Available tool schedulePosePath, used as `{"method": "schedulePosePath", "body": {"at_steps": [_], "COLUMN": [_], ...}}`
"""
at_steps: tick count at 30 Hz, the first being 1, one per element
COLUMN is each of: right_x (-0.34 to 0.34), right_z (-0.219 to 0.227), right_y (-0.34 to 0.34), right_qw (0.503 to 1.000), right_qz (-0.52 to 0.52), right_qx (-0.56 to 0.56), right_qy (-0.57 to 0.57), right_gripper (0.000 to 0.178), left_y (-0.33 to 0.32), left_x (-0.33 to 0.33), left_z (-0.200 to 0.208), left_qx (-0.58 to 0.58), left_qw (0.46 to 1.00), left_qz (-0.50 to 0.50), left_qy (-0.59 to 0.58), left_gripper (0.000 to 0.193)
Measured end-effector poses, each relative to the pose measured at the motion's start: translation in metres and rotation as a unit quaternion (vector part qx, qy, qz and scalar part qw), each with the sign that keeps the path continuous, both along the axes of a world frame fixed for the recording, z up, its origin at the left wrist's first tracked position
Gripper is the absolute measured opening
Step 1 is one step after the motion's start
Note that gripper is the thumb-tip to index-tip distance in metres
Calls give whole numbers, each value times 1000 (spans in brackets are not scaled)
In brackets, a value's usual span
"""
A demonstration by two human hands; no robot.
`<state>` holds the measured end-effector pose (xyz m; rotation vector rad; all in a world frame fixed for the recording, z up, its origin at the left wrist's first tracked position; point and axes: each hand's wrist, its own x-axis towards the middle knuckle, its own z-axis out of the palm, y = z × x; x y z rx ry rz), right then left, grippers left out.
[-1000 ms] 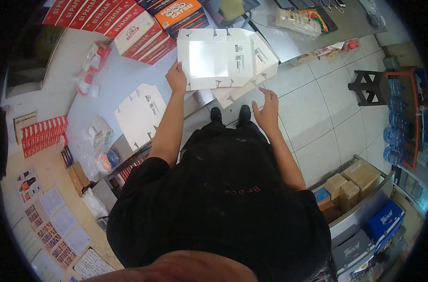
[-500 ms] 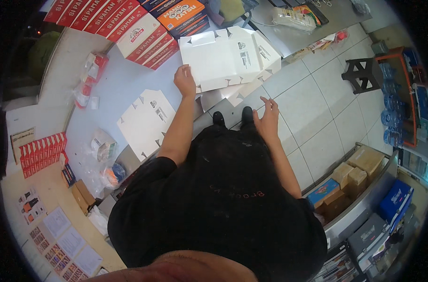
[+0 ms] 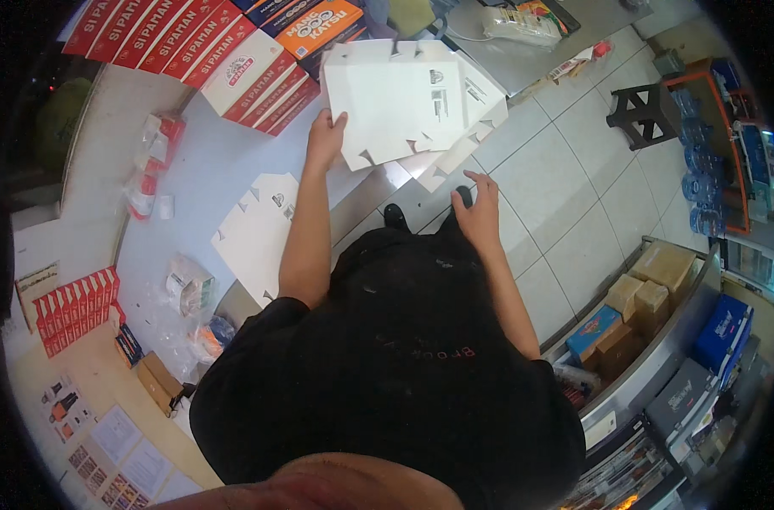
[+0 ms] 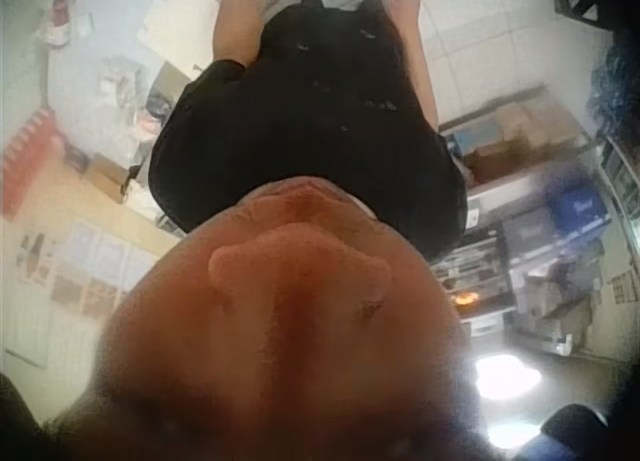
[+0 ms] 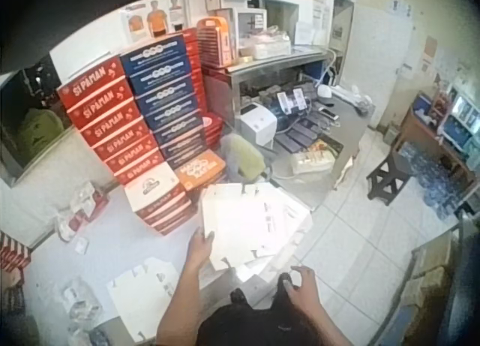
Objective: The person assembles several cardboard food boxes by hand on a counter, folding the sides and tabs into place, and also hands a packaged item through a service window.
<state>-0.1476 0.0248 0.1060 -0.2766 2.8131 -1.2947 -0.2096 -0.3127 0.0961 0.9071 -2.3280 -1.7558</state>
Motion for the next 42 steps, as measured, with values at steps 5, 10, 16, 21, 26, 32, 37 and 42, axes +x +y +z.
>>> {"method": "schedulePosePath", "body": {"at_steps": [5,10,16,21,26,32,37,42], "right_x": [-18,-43,-51,-49,-50,-17,-28,-54], "right_z": [-11,-13,5,4,-10,41,78,129], "right_y": [-12,-17,-30,-53,-57,-68,-97,-89], "right_qw": [981,952,853,837,822,856,950,932], "right_qz": [-4,63,64,84,139,300,28,-118], "right_qx": [-93,-157,-252,-239,-188,-243,-307,-301], "right_qy": [-172,-256,-453,-484,-520,-343,-59,162], "right_gripper": [47,44,46,49,60,103,69,36], "left_y": [-8,12,24,18,19,74,113,93], "left_x": [-6,5,19,13,15,23,19,18], "left_z": [-8,-36,-32,-36,-28,85,108,104], "left_qx": [242,71,93,300,393,514,554,441], "left_qw": [969,982,985,948,910,806,797,881], "left_qz": [42,84,63,68,67,112,80,-165], "left_qy": [25,156,130,80,118,272,226,-48], "left_gripper": [26,22,17,43,44,42,43,63]}}
